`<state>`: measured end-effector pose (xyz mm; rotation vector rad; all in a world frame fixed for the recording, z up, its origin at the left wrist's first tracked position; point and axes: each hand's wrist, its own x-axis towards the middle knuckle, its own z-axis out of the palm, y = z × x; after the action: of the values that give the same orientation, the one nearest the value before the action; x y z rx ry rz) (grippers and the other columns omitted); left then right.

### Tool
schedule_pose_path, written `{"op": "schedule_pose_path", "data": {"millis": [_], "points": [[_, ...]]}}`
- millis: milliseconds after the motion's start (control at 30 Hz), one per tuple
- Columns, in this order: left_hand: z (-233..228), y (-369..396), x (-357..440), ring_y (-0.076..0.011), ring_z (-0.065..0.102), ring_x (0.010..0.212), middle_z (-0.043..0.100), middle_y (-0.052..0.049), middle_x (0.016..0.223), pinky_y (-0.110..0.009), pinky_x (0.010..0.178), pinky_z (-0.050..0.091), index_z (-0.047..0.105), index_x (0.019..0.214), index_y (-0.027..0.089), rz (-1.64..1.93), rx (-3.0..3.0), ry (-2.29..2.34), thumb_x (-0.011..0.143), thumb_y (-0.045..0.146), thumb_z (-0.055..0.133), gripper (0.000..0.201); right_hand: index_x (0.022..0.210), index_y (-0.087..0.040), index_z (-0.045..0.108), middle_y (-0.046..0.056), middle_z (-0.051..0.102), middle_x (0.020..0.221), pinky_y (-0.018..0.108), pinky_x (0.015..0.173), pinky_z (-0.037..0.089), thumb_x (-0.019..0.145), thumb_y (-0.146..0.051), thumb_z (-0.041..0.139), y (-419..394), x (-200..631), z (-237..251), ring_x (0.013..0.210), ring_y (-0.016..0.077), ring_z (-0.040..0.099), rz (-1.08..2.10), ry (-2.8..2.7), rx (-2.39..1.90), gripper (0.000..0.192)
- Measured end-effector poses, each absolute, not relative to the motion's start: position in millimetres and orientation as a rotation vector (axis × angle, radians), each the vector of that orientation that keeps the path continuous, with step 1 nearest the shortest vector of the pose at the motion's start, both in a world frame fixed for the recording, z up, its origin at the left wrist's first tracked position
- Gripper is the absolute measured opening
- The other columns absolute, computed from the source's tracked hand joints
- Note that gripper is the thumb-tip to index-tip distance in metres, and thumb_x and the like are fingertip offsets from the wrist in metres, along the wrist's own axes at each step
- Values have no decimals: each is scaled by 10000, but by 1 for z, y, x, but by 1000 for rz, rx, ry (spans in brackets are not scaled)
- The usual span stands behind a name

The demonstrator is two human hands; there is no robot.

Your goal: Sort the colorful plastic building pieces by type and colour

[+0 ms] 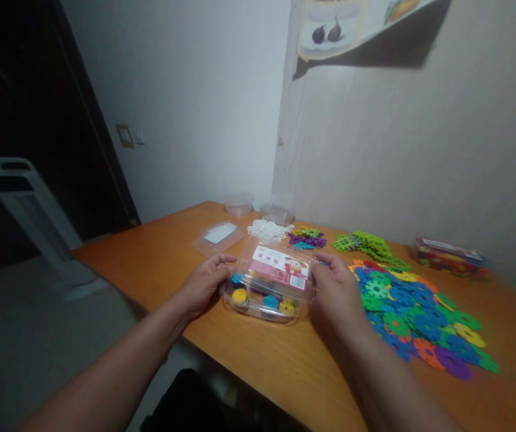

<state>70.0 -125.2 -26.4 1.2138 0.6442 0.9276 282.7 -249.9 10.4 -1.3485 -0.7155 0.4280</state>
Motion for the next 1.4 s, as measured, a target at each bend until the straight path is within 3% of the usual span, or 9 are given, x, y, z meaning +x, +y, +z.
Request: {"op": "schedule_pose_path", "data": {"millis": [333, 667, 867, 1000, 1167, 1400], "points": [[-34, -119, 69, -66, 487, 481, 586, 56, 669, -183, 467, 294, 532, 1075, 184, 918, 1261, 673, 732, 310, 718, 410, 950, -158, 676, -58, 540, 551, 179, 364, 290, 718, -380, 733, -246, 302, 0, 423, 80, 424, 480, -635, -1343, 326], [-29, -123, 68, -53, 420, 480, 527, 67, 620, -173, 477, 292, 605, 969, 169, 977, 1239, 697, 756, 411, 723, 343, 918, -157, 679, -48, 560, 546, 193, 371, 323, 735, -478, 744, -250, 290, 8, 414, 87, 441, 452, -654, -1309, 375], [-25, -127, 63, -125, 584, 740, 664, -40, 863, -227, 680, 447, 731, 952, 149, 1110, 1350, 693, 792, 580, 694, 461, 999, -169, 653, -20, 640, 645, 209, 461, 451, 756, -473, 760, -251, 283, 8, 510, 116, 558, 432, -705, -1311, 404], [-21, -131, 59, -190, 621, 937, 701, -86, 984, -262, 827, 468, 775, 913, 158, 1181, 1514, 709, 775, 495, 746, 366, 1024, -198, 616, 9, 692, 764, 242, 547, 527, 783, -439, 770, -254, 267, 8, 601, 141, 636, 511, -745, -1186, 375], [-19, -136, 59, -170, 627, 804, 714, -78, 886, -270, 759, 483, 750, 881, 148, 1121, 1506, 698, 774, 411, 764, 284, 1101, -242, 566, 23, 705, 875, 275, 583, 551, 845, -429, 730, -257, 250, 1, 650, 158, 663, 643, -763, -1067, 356], [-18, -137, 58, -98, 540, 616, 634, -6, 689, -202, 605, 427, 667, 805, 142, 1166, 1306, 650, 774, 423, 761, 298, 1100, -214, 578, -5, 643, 778, 233, 544, 473, 839, -473, 721, -257, 246, -1, 624, 139, 596, 532, -859, -1170, 395]]}}
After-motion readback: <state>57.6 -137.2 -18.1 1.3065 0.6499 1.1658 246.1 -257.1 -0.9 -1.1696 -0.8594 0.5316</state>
